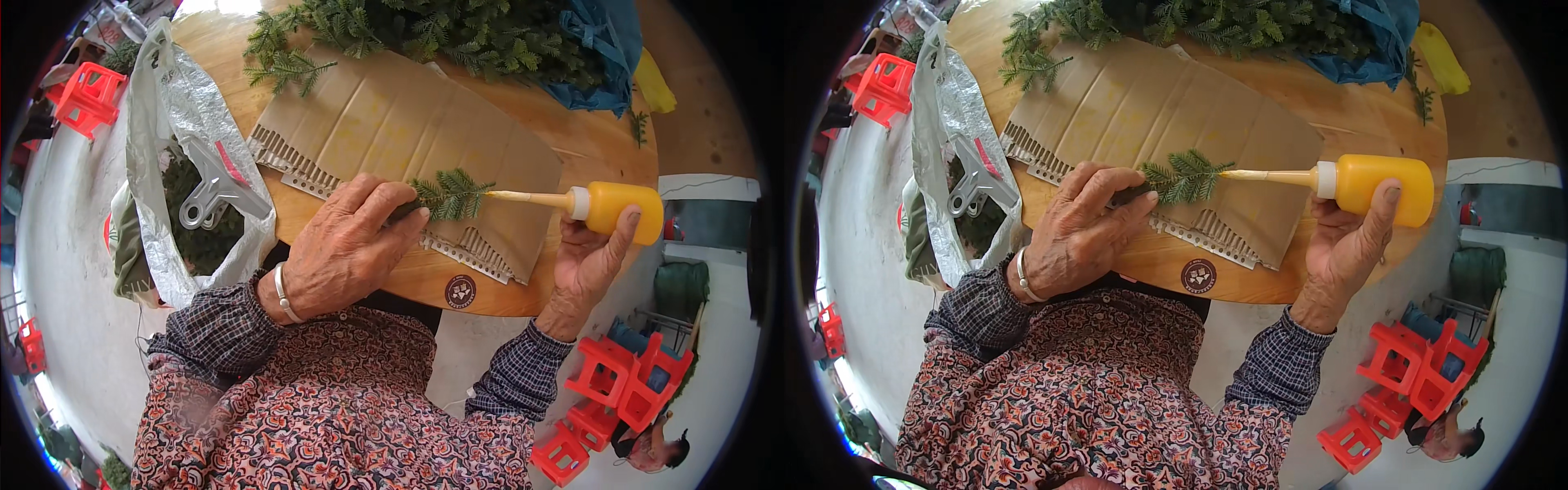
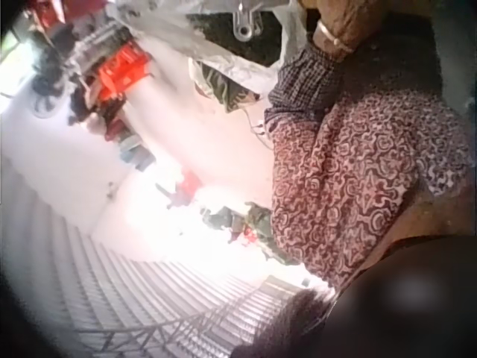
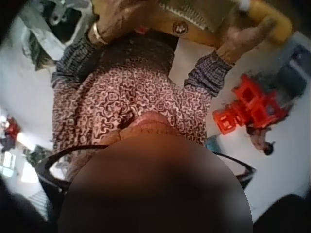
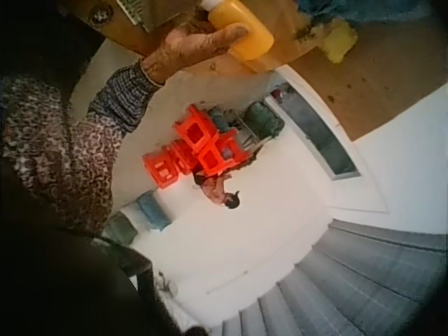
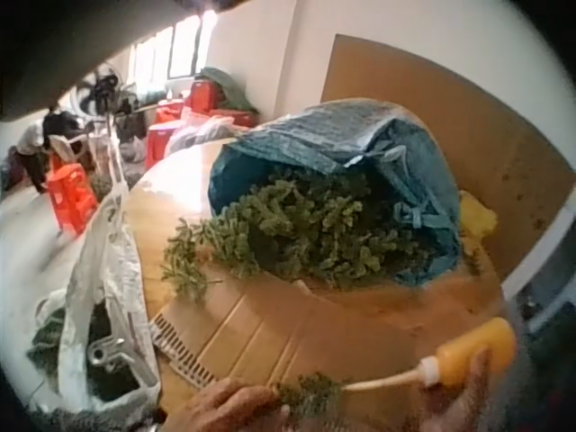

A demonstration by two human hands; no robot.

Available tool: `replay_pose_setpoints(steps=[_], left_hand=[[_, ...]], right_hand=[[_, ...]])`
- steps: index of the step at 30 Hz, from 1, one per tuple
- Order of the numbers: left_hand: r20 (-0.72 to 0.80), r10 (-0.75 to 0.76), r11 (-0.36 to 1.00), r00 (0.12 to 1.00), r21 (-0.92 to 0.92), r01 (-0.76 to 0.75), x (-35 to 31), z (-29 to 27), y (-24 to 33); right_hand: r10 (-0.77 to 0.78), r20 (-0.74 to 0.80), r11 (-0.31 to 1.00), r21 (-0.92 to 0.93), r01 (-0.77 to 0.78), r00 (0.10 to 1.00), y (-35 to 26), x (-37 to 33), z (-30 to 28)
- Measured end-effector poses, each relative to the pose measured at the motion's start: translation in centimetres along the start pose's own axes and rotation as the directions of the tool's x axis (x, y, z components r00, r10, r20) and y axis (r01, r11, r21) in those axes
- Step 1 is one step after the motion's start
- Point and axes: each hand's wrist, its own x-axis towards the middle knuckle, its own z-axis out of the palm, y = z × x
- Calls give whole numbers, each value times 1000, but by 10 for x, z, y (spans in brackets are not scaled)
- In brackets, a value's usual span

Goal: Assembling artificial plastic foliage sprigs onto a cardboard base using glue from a squeeze bottle.

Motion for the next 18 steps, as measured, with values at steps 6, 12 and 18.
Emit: replay_pose_setpoints(steps=[6, 12, 18], left_hand=[[0, 3, 1000, 1000, 16, -3, 1, -1, -1], [-25, -83, 994, 996, -70, 82, 19, -9, 13], [18, -38, 999, 999, -4, 38, 33, 7, 15]], right_hand=[[11, -49, 999, 45, -9, 999, 1, 2, 4], [104, -55, 984, 153, -94, 993, 0, 2, -2], [96, -74, 985, 149, -84, 993, 0, 1, -3]])
